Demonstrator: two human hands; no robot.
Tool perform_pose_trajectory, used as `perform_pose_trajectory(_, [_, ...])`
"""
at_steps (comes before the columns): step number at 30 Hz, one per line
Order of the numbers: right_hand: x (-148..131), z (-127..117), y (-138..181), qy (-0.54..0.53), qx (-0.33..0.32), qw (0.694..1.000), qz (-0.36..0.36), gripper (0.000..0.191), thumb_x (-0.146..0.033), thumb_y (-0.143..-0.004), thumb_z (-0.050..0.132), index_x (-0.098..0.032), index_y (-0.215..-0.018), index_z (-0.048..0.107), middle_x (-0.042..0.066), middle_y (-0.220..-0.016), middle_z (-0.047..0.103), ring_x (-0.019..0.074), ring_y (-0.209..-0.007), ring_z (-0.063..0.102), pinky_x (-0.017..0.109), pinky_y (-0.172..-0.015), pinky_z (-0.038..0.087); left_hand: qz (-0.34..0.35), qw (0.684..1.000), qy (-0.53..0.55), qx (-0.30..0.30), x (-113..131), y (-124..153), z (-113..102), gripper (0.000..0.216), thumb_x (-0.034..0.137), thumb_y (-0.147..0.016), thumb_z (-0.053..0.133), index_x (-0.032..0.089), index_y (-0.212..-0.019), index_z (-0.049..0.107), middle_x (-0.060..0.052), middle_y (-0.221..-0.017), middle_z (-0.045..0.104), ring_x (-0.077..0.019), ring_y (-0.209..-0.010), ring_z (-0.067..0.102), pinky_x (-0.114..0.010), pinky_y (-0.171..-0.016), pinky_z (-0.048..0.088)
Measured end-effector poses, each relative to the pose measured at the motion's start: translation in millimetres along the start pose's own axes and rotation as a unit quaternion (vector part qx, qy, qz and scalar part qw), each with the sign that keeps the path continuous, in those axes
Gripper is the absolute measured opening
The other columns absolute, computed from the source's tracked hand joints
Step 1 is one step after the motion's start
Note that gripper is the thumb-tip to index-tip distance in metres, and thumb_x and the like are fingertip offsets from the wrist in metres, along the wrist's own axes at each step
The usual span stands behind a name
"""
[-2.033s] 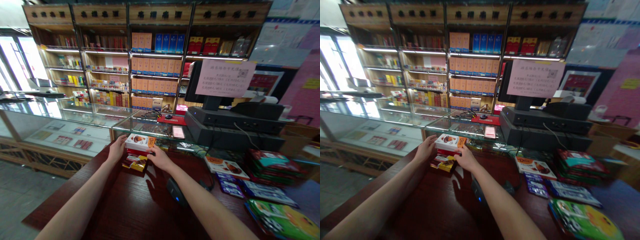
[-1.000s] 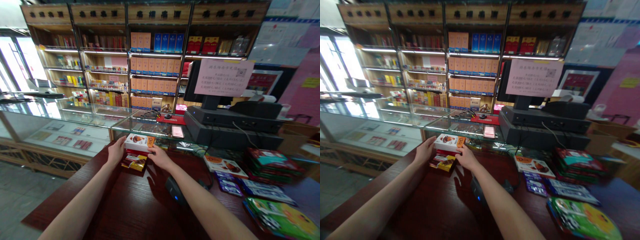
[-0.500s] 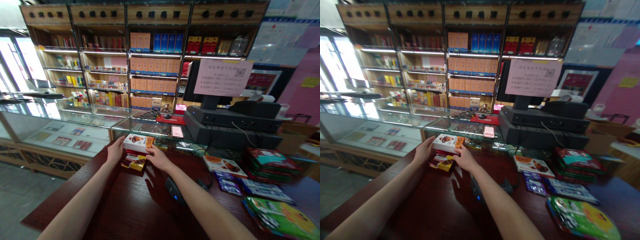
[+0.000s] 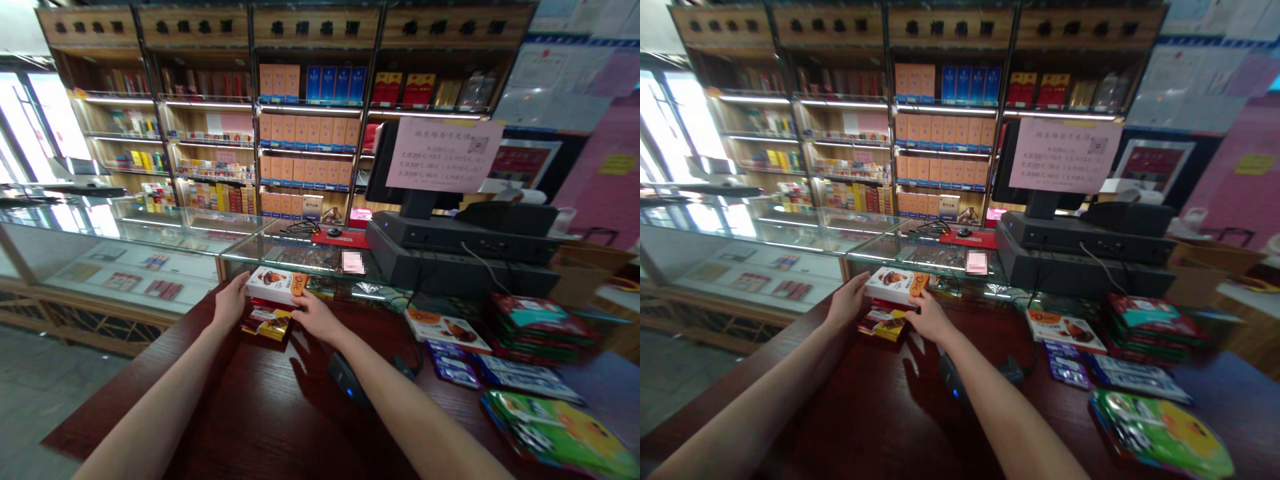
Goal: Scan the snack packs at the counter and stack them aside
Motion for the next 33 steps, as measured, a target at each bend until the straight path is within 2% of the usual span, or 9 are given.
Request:
perform_pose_trajectory(6, [-5,-4,-1,0.007,-0.004,0.999,-0.032,0.034,-0.021,-0.078,0.061,-0.018,-0.11,0.075,0.01,-0.127,0.063,0.0256,-0.116,0.062,0.037,-0.104,0.046,0.002,1.0,0.002,0.002,1,-1,0,0.048,0.021,-0.092,0.044,0.023,-0.138,0.055,-0.006,-0.128,0.07,-0.0219,-0.12,0.065,-0.037,-0.107,0.047])
perform_pose_trajectory(12, [2,-7,0,-0.009,0.011,1.0,-0.016,0.044,-0.02,-0.078,0.062,-0.018,-0.12,0.072,0.01,-0.136,0.059,0.0257,-0.121,0.061,0.036,-0.108,0.045,0.0,1.0,-0.006,-0.005,5,0,-2,0.051,0.021,-0.093,0.043,0.022,-0.144,0.05,-0.007,-0.13,0.069,-0.0213,-0.118,0.066,-0.035,-0.105,0.048])
perform_pose_trajectory(18, [16,-21,9,-0.018,0.027,0.999,0.023,0.05,-0.017,-0.079,0.06,-0.017,-0.129,0.067,0.011,-0.145,0.054,0.026,-0.124,0.061,0.038,-0.111,0.044,-0.011,0.999,-0.05,0.01,15,3,-13,0.053,0.02,-0.092,0.042,0.02,-0.145,0.049,-0.011,-0.136,0.064,-0.0296,-0.122,0.063,-0.044,-0.103,0.049])
perform_pose_trajectory(25, [31,-44,29,-0.013,0.059,0.997,0.043,0.05,-0.014,-0.081,0.057,-0.016,-0.13,0.066,0.013,-0.149,0.052,0.0248,-0.135,0.053,0.041,-0.117,0.037,0.072,0.994,-0.047,0.071,56,9,-20,0.047,0.015,-0.09,0.039,0.019,-0.131,0.06,-0.009,-0.131,0.067,-0.0265,-0.12,0.062,-0.04,-0.105,0.047])
perform_pose_trajectory(28, [40,-55,39,-0.012,0.071,0.997,0.042,0.049,-0.014,-0.081,0.057,-0.016,-0.129,0.066,0.013,-0.147,0.054,0.0237,-0.138,0.05,0.041,-0.118,0.035,0.113,0.99,-0.04,0.079,79,12,-15,0.044,0.014,-0.089,0.04,0.02,-0.127,0.062,-0.008,-0.128,0.068,-0.0262,-0.118,0.062,-0.041,-0.104,0.047])
perform_pose_trajectory(33, [58,-78,61,-0.018,0.102,0.994,0.043,0.048,-0.014,-0.082,0.054,-0.015,-0.128,0.066,0.012,-0.142,0.059,0.023,-0.134,0.053,0.04,-0.116,0.039,0.166,0.984,-0.002,0.072,122,19,0,0.042,0.013,-0.089,0.041,0.023,-0.122,0.064,-0.006,-0.128,0.068,-0.0247,-0.117,0.062,-0.044,-0.104,0.046])
Point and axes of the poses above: each hand's wrist, its own y-axis away from the middle knuckle, its own z-axis out of the palm, x = y × z, the point moved 6 cm from there along -y, towards the middle knuckle
